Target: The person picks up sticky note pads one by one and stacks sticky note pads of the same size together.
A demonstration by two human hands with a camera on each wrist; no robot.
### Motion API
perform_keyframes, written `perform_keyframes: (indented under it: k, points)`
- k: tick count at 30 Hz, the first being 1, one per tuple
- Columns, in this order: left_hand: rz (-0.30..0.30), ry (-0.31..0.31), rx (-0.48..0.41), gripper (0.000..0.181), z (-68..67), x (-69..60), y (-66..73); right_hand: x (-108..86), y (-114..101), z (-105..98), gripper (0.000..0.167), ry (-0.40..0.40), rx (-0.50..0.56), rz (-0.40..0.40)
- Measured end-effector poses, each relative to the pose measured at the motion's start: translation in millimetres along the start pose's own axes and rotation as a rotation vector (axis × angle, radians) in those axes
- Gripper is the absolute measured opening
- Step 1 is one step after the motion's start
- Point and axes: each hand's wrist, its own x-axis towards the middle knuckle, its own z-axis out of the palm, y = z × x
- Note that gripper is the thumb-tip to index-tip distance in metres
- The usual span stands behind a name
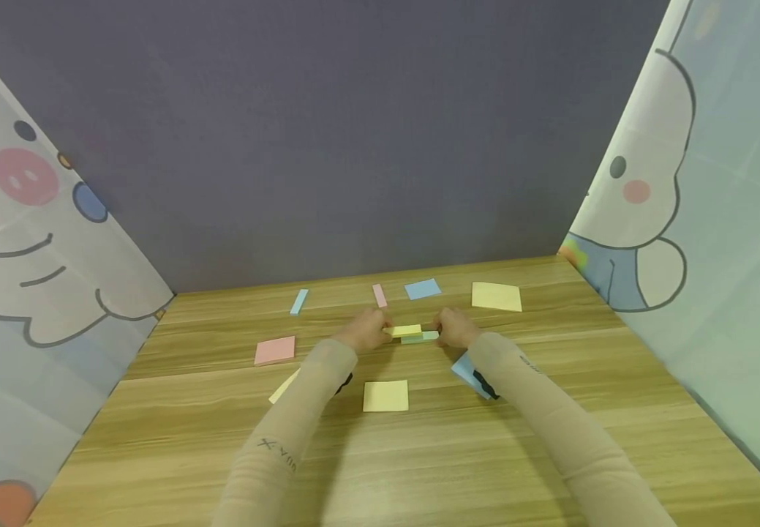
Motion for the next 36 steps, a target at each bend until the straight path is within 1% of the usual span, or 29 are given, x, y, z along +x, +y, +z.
perform_keyframes:
  k: [5,10,14,17,24,29,32,36]
  points:
    - [0.031,-0.002,0.027,0.03,2.5,3.3,3.4,-0.2,-1,1,0.033,-0.004,0.005,0.029]
    - [0.04,-0.007,0.061,0.028,6.1,7.1,5.7,-0.4,-2,0,0.033,-0.01,0.032,0.044]
    - [0.039,-0.006,0.097,0.028,6.6,8.4,10.2,-1.0,-2,0,0.032,-0.006,0.036,0.038]
    - [0.039,-0.009,0.105,0.028,6.5,9.0,13.2,-1.4,-2,-1,0.031,-0.005,0.035,0.035]
    - [0.046,0.003,0.143,0.026,8.3,12.4,15.9,-2.1,-3,-2,0.032,-0.007,0.01,0.024]
    - [0.038,-0.011,0.116,0.026,8.4,13.6,17.6,-2.5,-6,-3,0.031,-0.017,0.004,0.033]
    - [0.037,-0.02,0.095,0.027,8.0,14.7,19.1,-3.0,-7,-3,0.029,-0.009,-0.003,0.035]
    - [0.032,-0.03,0.084,0.028,8.4,16.5,20.7,-4.2,-7,-3,0.02,0.001,-0.007,0.017]
